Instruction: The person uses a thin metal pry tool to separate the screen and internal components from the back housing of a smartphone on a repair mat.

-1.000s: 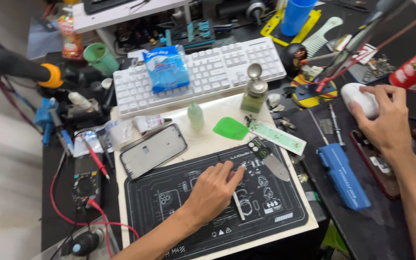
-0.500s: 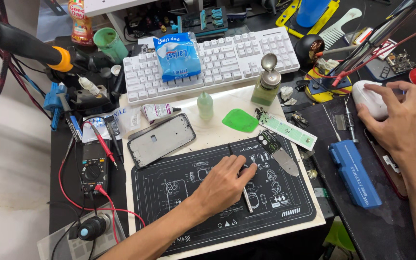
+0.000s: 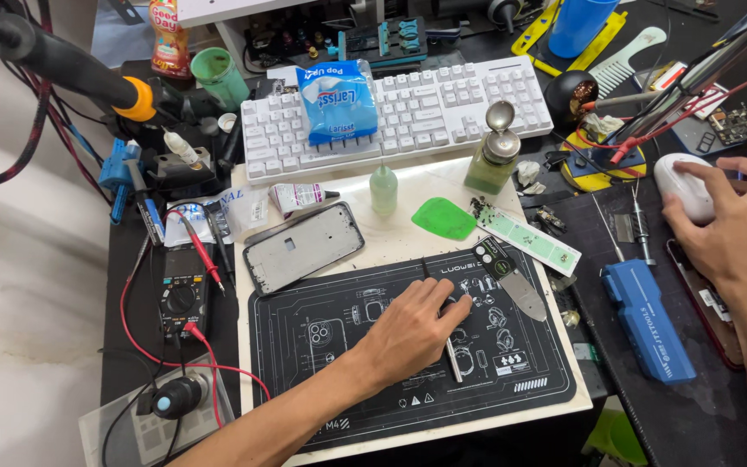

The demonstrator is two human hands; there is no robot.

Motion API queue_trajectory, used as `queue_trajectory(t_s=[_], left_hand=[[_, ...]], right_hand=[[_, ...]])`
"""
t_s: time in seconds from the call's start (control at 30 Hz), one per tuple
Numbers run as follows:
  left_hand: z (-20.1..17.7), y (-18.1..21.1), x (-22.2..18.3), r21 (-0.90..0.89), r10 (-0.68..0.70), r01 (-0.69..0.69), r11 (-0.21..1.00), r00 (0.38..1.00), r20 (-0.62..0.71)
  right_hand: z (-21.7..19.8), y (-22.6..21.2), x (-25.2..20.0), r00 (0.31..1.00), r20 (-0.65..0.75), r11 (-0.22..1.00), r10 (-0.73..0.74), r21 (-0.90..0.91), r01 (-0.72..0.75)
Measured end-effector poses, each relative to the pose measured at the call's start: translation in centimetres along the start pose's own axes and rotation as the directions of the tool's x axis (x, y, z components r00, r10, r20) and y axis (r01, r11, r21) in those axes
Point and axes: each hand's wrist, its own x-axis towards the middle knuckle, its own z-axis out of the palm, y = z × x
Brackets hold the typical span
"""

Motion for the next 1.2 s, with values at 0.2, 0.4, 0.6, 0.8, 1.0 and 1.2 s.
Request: queue_trajectory(t_s=[0.2,0.4,0.6,0.8,1.0,1.2], left_hand=[[-0.2,0.1,0.0,-0.027,-0.014,0.015,1.000,1.000,0.024],[0.0,0.0,-0.1,-0.020,-0.015,0.016,1.000,0.999,0.029],[0.2,0.0,-0.2,-0.013,-0.007,0.007,1.000,1.000,0.002],[0.4,0.0,-0.1,-0.025,-0.015,0.015,1.000,1.000,-0.003],[0.1,0.0,-0.1,-0.030,-0.017,0.017,0.999,1.000,0.016],[-0.1,0.1,0.0,-0.012,-0.005,0.005,1.000,1.000,-0.002]], right_hand=[[0.7,1.1,-0.2,0.997,0.047,0.993,-0.054,-0.099,0.058],[0.9,1.2,-0.2,0.998,0.035,0.994,-0.057,-0.087,0.059],[1.0,1.1,-0.1,0.997,0.007,0.990,-0.073,-0.120,0.073],[1.1,1.5,-0.2,0.996,0.045,0.986,-0.072,-0.146,0.078],[0.8,0.8,0.0,0.994,0.058,0.986,-0.095,-0.130,0.102],[0.5,0.7,-0.1,0.992,0.061,0.993,-0.106,-0.041,0.109]])
